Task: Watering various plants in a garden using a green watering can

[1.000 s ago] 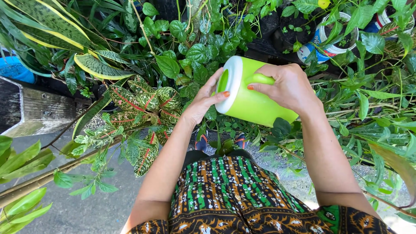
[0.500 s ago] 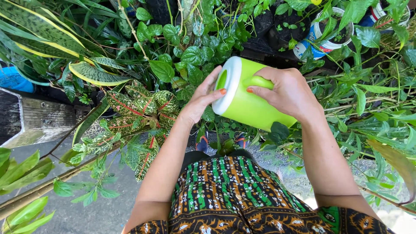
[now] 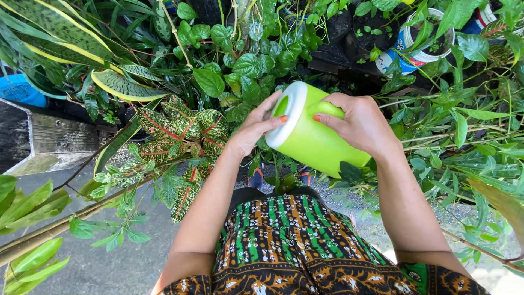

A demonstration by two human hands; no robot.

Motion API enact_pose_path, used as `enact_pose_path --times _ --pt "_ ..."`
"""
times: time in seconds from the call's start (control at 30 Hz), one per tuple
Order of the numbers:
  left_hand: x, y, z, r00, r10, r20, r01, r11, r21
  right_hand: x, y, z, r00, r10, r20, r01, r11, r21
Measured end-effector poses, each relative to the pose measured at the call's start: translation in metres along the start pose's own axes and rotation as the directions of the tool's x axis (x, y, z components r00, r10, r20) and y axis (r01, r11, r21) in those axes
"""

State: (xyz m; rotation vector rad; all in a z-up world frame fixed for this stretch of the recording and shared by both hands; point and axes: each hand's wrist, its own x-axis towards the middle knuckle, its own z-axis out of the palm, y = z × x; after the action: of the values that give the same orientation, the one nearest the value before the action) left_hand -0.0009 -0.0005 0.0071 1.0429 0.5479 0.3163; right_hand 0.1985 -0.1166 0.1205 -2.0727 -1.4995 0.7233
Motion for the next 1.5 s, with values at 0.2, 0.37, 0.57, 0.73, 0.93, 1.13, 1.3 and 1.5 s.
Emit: enact_pose_path --times 0.2,0.37,0.57,0.73,0.93,1.13,1.3,1.5 --pt "0.010 0.000 -0.014 0.996 0.079 -0.031 -0.079 0.997 -0.021 0.000 -0.009 0.003 1.000 -0.025 -0.006 0.025 0.999 0.037" --pt "0.000 -0.006 -0.007 0.999 -0.013 -0.032 0.013 1.000 -0.005 -0.003 -0.007 0.008 1.000 0.006 0.006 -0.006 1.000 -0.010" --pt "0.005 0.006 -0.007 0.999 0.028 -0.030 -0.028 1.000 0.009 -0.008 -0.012 0.009 0.999 0.018 -0.039 -0.019 1.000 -0.017" --pt "0.009 -0.007 -0.008 0.999 0.025 -0.026 -0.025 1.000 0.004 -0.012 0.003 0.012 0.995 0.059 -0.076 -0.059 0.998 -0.009" --pt "0.016 -0.007 0.000 0.999 -0.033 -0.006 0.033 0.999 0.010 -0.024 0.010 0.010 0.984 0.134 -0.115 -0.130 0.991 0.045" --pt "0.013 -0.005 0.018 0.998 -0.062 0.019 0.062 0.998 0.015 -0.042 0.035 0.009 0.961 0.235 -0.144 -0.218 0.968 0.121" --pt "0.027 -0.027 0.036 0.986 -0.075 0.146 0.068 0.996 0.054 -0.058 0.046 -0.002 0.940 0.296 -0.171 -0.276 0.953 0.127" --pt "0.045 -0.025 0.055 0.962 -0.081 0.259 0.052 0.992 0.117 -0.082 0.050 -0.012 0.898 0.356 -0.259 -0.346 0.934 0.088"
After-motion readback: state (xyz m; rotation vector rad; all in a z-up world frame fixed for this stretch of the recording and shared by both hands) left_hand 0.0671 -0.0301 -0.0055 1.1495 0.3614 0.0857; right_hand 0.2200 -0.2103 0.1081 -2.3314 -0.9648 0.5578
